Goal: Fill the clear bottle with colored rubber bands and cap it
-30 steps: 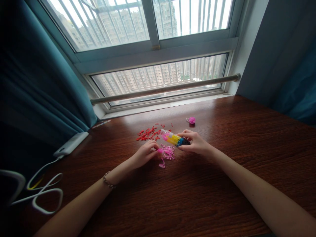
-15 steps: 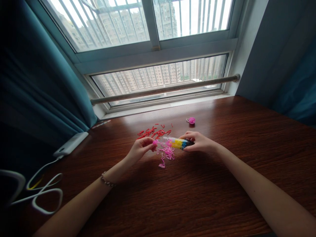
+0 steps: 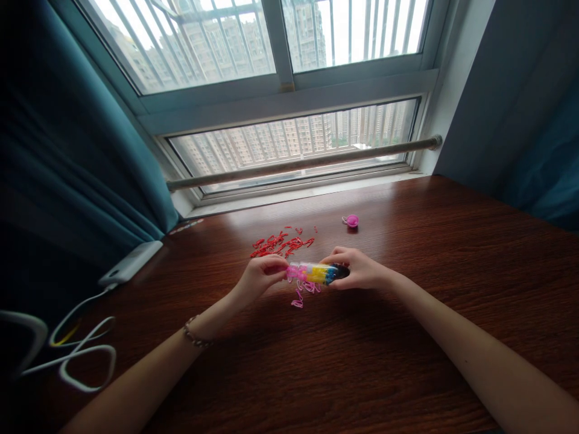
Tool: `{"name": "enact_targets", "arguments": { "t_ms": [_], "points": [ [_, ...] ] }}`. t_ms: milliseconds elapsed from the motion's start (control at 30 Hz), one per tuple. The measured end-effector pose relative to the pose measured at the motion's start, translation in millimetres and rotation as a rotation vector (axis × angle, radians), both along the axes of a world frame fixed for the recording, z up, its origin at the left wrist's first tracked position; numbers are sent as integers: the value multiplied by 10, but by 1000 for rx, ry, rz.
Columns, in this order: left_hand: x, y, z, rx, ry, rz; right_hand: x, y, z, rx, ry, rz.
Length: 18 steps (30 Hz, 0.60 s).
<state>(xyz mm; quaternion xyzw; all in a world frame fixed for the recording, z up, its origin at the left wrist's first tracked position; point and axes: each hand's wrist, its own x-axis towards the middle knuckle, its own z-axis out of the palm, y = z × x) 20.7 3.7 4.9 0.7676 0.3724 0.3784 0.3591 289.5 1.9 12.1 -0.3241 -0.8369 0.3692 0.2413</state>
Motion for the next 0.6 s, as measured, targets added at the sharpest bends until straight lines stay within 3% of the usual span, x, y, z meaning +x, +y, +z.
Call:
{"name": "enact_targets", "arguments": {
  "t_ms": [133,267,400,600],
  "points": [
    [-5,-5,4,118,65,37,-18,-13,-1,25,-26,-1],
    [14,-35,-2,17,-25,91,-29,-15,0,34,-20,-4],
    [37,-54,26,-37,-139,47,-29,-9,-16,36,-7,-24],
    [34,-53,94,155,-89,59,-47,-19,-12,29,29,-28]
  ]
}}
